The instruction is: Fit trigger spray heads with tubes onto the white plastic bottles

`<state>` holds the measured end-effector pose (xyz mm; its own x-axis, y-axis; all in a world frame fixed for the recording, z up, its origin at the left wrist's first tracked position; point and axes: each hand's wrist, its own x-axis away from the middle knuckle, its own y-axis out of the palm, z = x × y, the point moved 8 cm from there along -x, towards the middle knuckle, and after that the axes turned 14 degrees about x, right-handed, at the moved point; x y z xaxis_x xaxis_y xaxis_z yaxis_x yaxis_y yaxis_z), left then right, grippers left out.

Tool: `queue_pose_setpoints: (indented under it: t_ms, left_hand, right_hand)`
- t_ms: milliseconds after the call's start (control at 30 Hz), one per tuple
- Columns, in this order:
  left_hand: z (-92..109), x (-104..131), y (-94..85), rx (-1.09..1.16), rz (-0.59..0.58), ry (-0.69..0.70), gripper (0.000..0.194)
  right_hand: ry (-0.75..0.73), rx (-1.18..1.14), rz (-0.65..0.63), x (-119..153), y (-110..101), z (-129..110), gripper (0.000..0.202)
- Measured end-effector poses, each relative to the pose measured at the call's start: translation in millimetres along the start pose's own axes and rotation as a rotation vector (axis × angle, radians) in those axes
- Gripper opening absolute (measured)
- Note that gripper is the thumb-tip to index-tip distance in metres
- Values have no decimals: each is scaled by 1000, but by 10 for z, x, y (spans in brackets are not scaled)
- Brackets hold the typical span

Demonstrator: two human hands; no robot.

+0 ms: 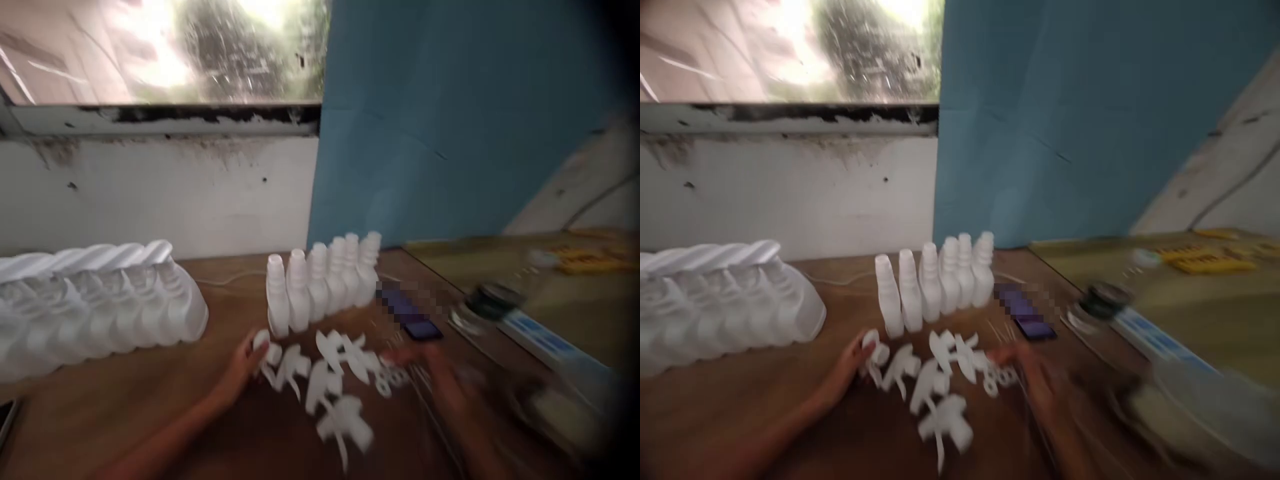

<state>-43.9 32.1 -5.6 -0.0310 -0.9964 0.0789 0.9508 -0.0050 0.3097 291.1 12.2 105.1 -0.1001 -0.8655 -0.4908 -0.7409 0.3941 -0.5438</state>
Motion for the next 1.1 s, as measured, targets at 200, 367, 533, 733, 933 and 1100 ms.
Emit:
queue_pose_setpoints:
  t_ms: [200,367,533,733,933,1100]
  left_hand:
    - [211,61,-8,-78,2,111,49]
    - [283,74,-36,-266,30,243,51]
    - [392,98,-36,-561,151,379,44]
    - [405,177,61,-865,240,453,35]
    - [456,275,179,-987,166,527,35]
    - [950,424,-241,-1084,456,594,35]
  right_hand:
    - [134,-154,-161,114,156,294,61]
    - [125,-54,-166,177,207,495,60]
    - [49,12,-125,223,136,417,56]
    - [-29,56,-92,317,76,289,50]
    - [-121,165,-24,329,-4,147,52]
    - [-151,187,22,353,-76,102,53]
